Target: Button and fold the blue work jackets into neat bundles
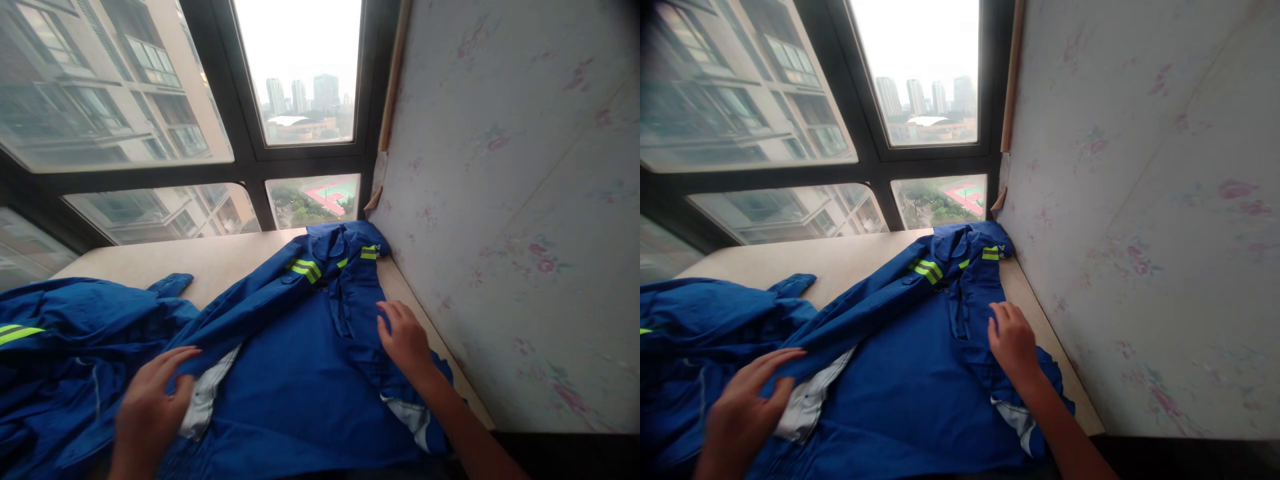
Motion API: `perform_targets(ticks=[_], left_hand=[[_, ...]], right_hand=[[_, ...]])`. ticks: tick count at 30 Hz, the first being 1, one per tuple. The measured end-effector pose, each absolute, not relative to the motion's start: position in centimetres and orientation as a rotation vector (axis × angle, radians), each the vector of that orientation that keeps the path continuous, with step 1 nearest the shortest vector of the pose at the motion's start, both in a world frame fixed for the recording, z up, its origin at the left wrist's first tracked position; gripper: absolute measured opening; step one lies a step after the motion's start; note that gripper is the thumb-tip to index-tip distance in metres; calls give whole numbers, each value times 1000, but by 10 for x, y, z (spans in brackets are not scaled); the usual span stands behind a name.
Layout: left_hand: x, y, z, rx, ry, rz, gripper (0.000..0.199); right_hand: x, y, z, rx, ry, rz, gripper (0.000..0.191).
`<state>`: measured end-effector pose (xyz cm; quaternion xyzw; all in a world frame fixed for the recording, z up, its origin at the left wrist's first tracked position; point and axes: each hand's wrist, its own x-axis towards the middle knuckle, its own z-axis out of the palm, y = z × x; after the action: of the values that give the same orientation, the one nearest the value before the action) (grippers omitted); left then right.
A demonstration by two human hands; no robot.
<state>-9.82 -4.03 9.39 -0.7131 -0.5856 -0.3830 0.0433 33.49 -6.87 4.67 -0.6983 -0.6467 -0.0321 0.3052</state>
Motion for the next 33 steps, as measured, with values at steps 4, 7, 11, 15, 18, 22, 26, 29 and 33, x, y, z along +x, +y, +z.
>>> perform_targets(ticks=[4,7,11,15,18,22,26,29,33], left_hand=[[0,-22,68,-2569,-1685,-1045,27],[65,-10,55,-2731,-1603,-997,33],[112,20,40,-2772,-1542,-1009,40],[128,62,27,-2734,-1511,-986,44],[134,96,19,-2690,-1521,-947,44],[143,132,10,-2589,-1751,-909,44],[144,148,-3,-2572,-2033,-895,45],[138,147,-9,-2628,-2044,-902,35],[132,138,-10,-2697,-2016,-938,34]], right_hand=[[275,18,65,-2036,-1856,169,25],[251,78,61,-2161,-1786,270,35],[252,120,34,-2223,-1694,376,35],[265,120,3,-2189,-1681,384,25],[267,117,-10,-2148,-1673,354,28],[262,124,-16,-2178,-1691,338,38],[262,130,-15,-2220,-1700,382,44],[262,127,-15,-2168,-1697,370,43],[259,122,-19,-2084,-1764,244,34]])
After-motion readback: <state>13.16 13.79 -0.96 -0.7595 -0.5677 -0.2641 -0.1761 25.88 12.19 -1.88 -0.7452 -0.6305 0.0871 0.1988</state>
